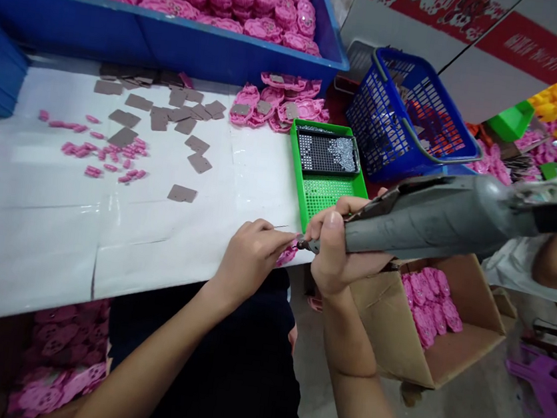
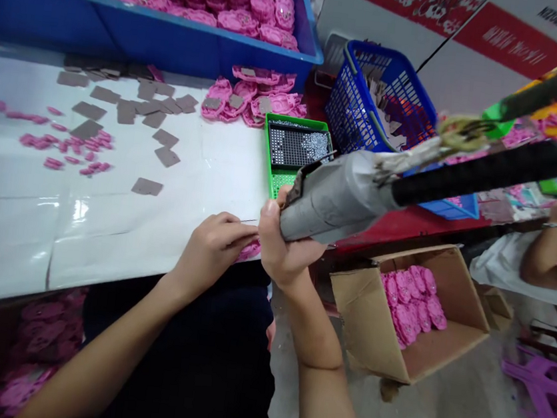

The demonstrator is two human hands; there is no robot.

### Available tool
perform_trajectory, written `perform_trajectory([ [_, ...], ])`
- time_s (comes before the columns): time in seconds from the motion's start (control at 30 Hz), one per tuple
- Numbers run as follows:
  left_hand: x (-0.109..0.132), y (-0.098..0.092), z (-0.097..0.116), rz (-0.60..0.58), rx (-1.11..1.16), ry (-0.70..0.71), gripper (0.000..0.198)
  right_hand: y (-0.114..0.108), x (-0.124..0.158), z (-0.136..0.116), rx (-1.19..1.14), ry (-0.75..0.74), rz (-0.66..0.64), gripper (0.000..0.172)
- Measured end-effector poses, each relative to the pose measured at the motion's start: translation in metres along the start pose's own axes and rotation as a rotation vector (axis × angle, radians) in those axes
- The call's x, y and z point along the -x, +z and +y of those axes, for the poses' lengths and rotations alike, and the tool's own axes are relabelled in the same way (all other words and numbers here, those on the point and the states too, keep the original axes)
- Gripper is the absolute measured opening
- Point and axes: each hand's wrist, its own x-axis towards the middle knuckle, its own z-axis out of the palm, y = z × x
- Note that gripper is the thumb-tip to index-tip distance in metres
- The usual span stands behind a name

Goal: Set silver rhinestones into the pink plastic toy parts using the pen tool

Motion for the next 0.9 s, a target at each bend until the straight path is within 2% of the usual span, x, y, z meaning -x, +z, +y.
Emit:
perform_trajectory([
  [0.1, 0.000, 0.000, 0.001, -0.008, -0.026, -0.013, 0.017, 0.001, 0.003, 0.000, -0.051, -0.087, 0.030, 0.024],
  [0.23, -0.001, 0.001, 0.002, 0.002, -0.025, 0.004, 0.015, 0.001, -0.005, -0.007, -0.148, -0.105, 0.001, 0.022],
  [0.47, 0.005, 0.003, 0.001, 0.047, -0.108, 0.105, 0.017, 0.000, -0.031, -0.030, -0.243, -0.174, 0.243, 0.015],
  [0.67, 0.006, 0.002, 0.006, 0.137, -0.145, 0.184, 0.017, 0.007, -0.028, -0.032, -0.208, -0.116, 0.175, 0.016],
  [0.9, 0.005, 0.003, 0.005, 0.127, -0.133, 0.180, 0.017, 0.010, -0.024, -0.031, -0.164, -0.088, 0.177, 0.015],
])
